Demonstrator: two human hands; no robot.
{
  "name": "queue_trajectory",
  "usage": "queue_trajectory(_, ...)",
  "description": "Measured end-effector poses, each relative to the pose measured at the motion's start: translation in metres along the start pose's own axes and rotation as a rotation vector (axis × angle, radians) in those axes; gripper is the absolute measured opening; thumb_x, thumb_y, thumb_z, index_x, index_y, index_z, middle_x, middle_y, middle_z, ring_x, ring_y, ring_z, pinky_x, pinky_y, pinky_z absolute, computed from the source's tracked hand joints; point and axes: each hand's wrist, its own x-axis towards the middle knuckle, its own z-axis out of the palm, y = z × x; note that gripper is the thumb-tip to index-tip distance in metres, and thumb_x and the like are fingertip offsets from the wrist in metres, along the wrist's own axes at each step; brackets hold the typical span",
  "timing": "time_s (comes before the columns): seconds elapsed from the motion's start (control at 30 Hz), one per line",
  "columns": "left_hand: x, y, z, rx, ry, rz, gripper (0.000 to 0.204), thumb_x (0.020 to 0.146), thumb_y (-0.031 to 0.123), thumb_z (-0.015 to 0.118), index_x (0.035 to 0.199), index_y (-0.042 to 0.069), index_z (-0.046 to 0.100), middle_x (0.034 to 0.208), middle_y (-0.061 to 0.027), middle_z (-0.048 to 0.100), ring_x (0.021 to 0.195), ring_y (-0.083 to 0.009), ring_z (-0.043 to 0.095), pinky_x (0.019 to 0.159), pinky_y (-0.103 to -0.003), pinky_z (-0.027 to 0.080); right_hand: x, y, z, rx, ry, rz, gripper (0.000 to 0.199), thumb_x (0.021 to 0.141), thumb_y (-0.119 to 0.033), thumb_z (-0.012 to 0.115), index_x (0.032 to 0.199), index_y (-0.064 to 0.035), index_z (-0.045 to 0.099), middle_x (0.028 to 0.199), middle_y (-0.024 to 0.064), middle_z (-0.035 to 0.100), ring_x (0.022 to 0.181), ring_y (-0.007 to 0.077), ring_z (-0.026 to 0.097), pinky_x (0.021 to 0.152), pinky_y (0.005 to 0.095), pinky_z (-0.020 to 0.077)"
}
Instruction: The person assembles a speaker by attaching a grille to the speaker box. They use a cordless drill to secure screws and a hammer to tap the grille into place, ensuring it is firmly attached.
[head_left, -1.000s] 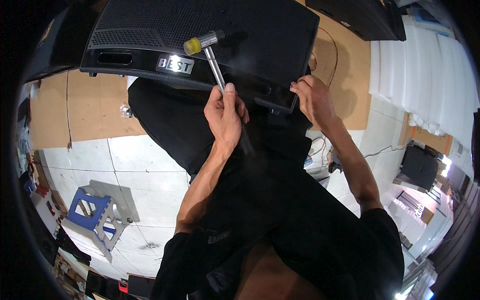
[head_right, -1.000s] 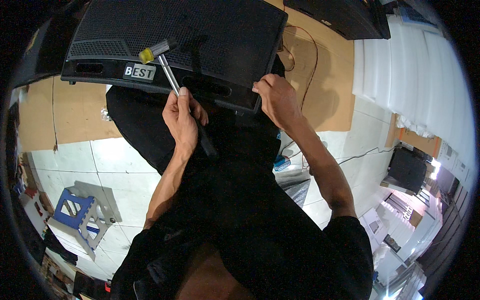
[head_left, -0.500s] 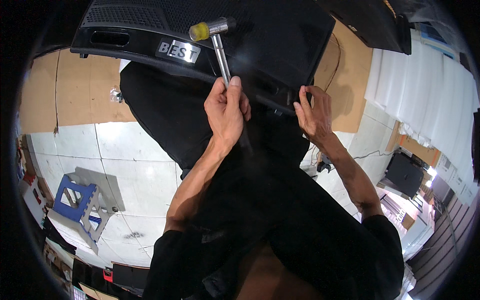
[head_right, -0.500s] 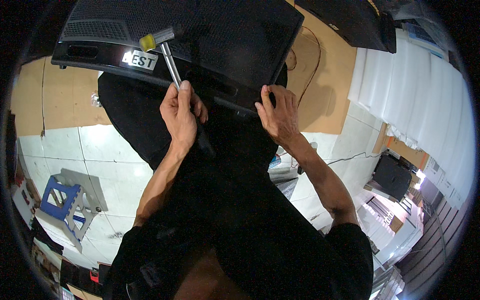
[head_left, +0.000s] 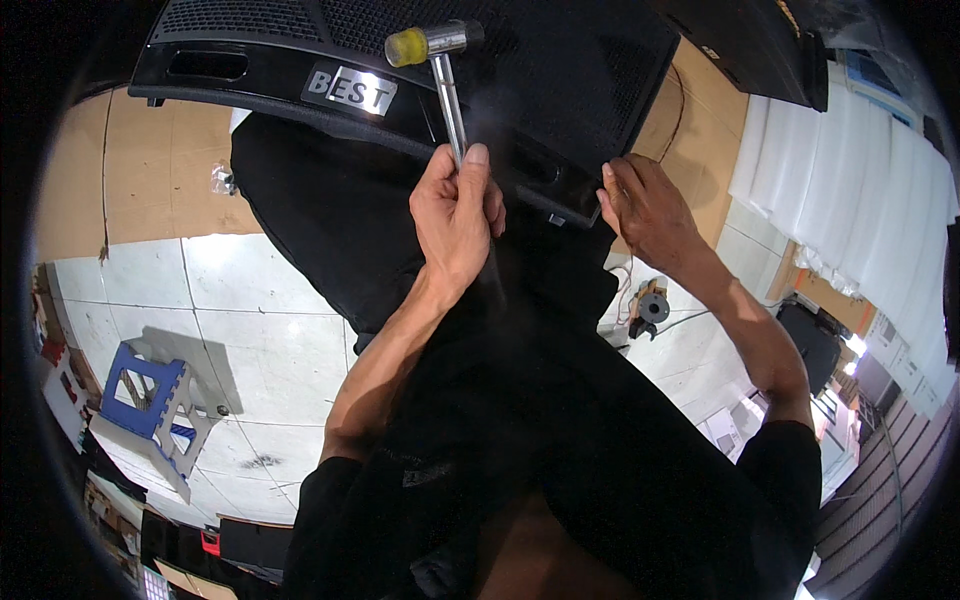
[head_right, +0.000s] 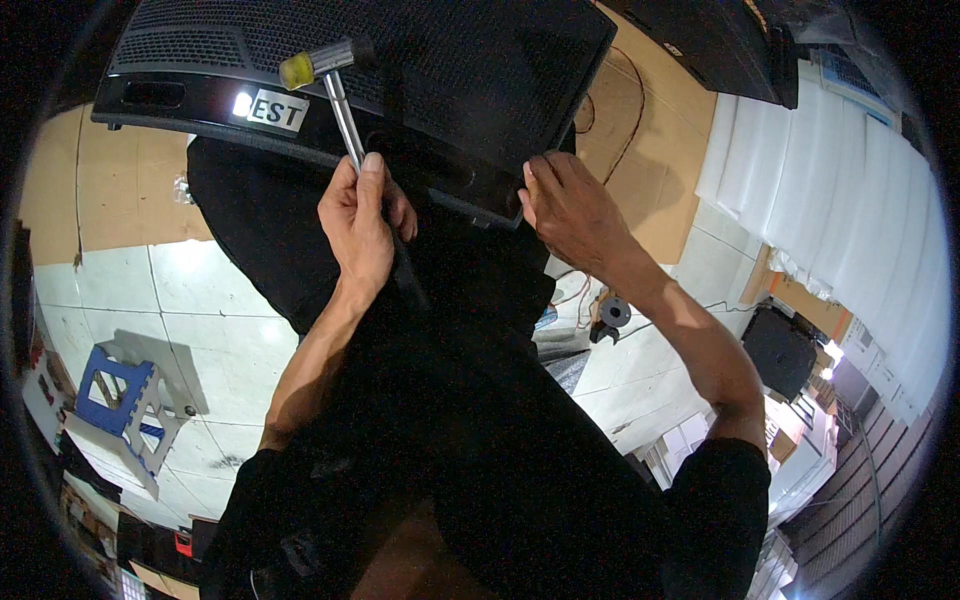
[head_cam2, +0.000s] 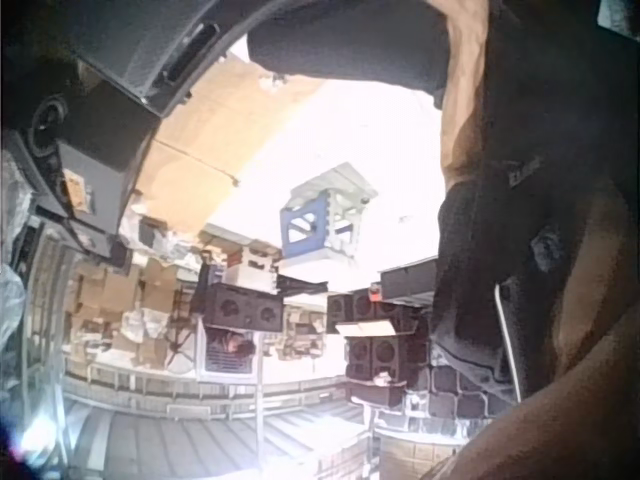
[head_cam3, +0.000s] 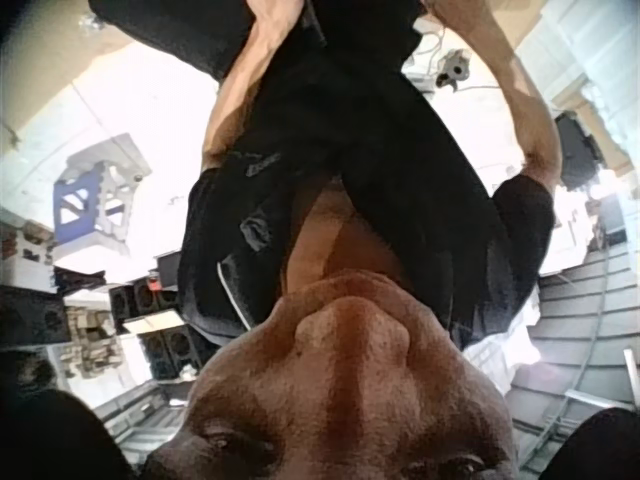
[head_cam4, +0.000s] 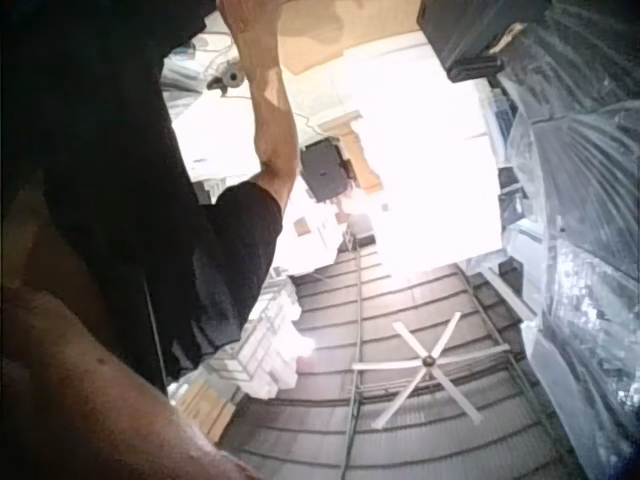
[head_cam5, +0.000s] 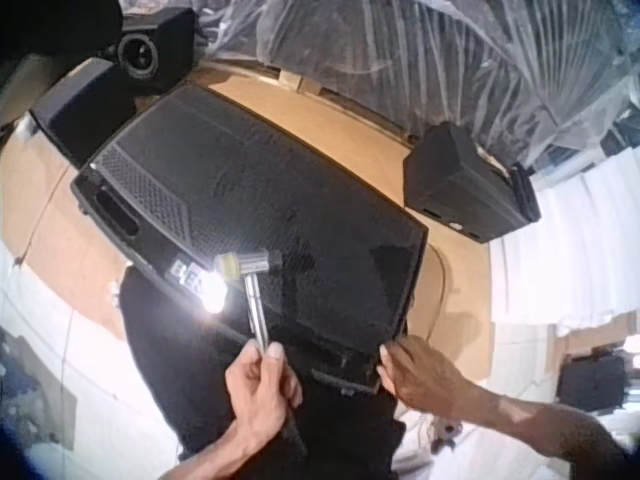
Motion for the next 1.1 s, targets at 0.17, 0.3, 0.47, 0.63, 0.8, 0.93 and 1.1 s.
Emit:
queue_trajectory(0.17,0.001,-0.002,0.001,-0.055,0.006,0.013,0.027,0.099,0.026,0.051,0.081,0.006,0.047,0.053,0.0,0.045,0.042,-0.0059,0.043,0.039,-0.021,0.036,0.006,0.006,-0.01,-0.099,-0.142,-0.12,0.025,0.089,-0.013,0.058,0.091,0.0114,0.062,0.1,0.0159,0.056,0.097,0.0273,0.053,0.086,0.0366,0.0475)
queue_trajectory(0.3,0.001,-0.002,-0.002,-0.034,-0.01,0.033,0.027,0.099,0.026,0.051,0.081,0.006,0.047,0.053,0.0,0.045,0.042,-0.0055,0.043,0.039,-0.021,0.036,0.008,0.005,-0.01,-0.131,-0.152,-0.155,0.023,0.088,-0.011,0.058,0.084,0.0097,0.066,0.1,0.0157,0.055,0.097,0.0269,0.052,0.087,0.0373,0.047)
queue_trajectory(0.47,0.002,-0.002,-0.002,-0.005,-0.032,0.046,0.027,0.099,0.025,0.05,0.081,0.006,0.047,0.053,0.0002,0.045,0.042,-0.0058,0.043,0.039,-0.021,0.036,0.009,0.0,-0.013,-0.188,-0.205,-0.171,0.022,0.085,-0.01,0.059,0.076,0.0084,0.066,0.1,0.0155,0.055,0.097,0.0267,0.052,0.087,0.0369,0.0471)
queue_trajectory(0.63,-0.002,0.0,0.002,-0.045,-0.022,0.01,0.027,0.099,0.025,0.05,0.08,0.006,0.046,0.053,0.0003,0.045,0.042,-0.0063,0.043,0.039,-0.021,0.037,0.011,0.0,-0.02,-0.219,-0.244,-0.214,0.02,0.084,-0.01,0.061,0.075,0.0074,0.065,0.1,0.0157,0.054,0.097,0.027,0.052,0.086,0.0367,0.0468)
queue_trajectory(0.8,-0.003,-0.001,0.003,-0.021,-0.026,0.023,0.027,0.099,0.024,0.05,0.079,0.006,0.046,0.054,-0.0001,0.045,0.042,-0.0065,0.043,0.04,-0.021,0.037,-0.001,-0.001,-0.001,0.066,-0.027,0.085,0.017,0.086,-0.016,0.065,0.083,0.0002,0.07,0.1,0.0152,0.055,0.095,0.0253,0.054,0.082,0.0362,0.0485)
queue_trajectory(0.93,-0.004,-0.003,0.003,-0.005,-0.042,0.015,0.027,0.099,0.025,0.05,0.079,0.007,0.047,0.054,-0.0004,0.045,0.043,-0.0066,0.044,0.04,-0.021,0.037,-0.007,0.002,0.015,0.541,0.184,0.429,0.021,0.086,-0.023,0.067,0.09,-0.0027,0.071,0.096,0.0135,0.057,0.085,0.0235,0.06,0.074,0.0359,0.0507)
queue_trajectory(1.1,-0.008,-0.001,0.001,-0.016,-0.03,0.009,0.027,0.099,0.025,0.05,0.08,0.007,0.047,0.054,-0.0004,0.045,0.043,-0.007,0.044,0.04,-0.022,0.038,0.006,0.009,0.003,0.895,0.092,0.776,0.023,0.081,-0.024,0.073,0.088,-0.0014,0.072,0.092,0.0142,0.063,0.081,0.0224,0.065,0.071,0.0325,0.0502)
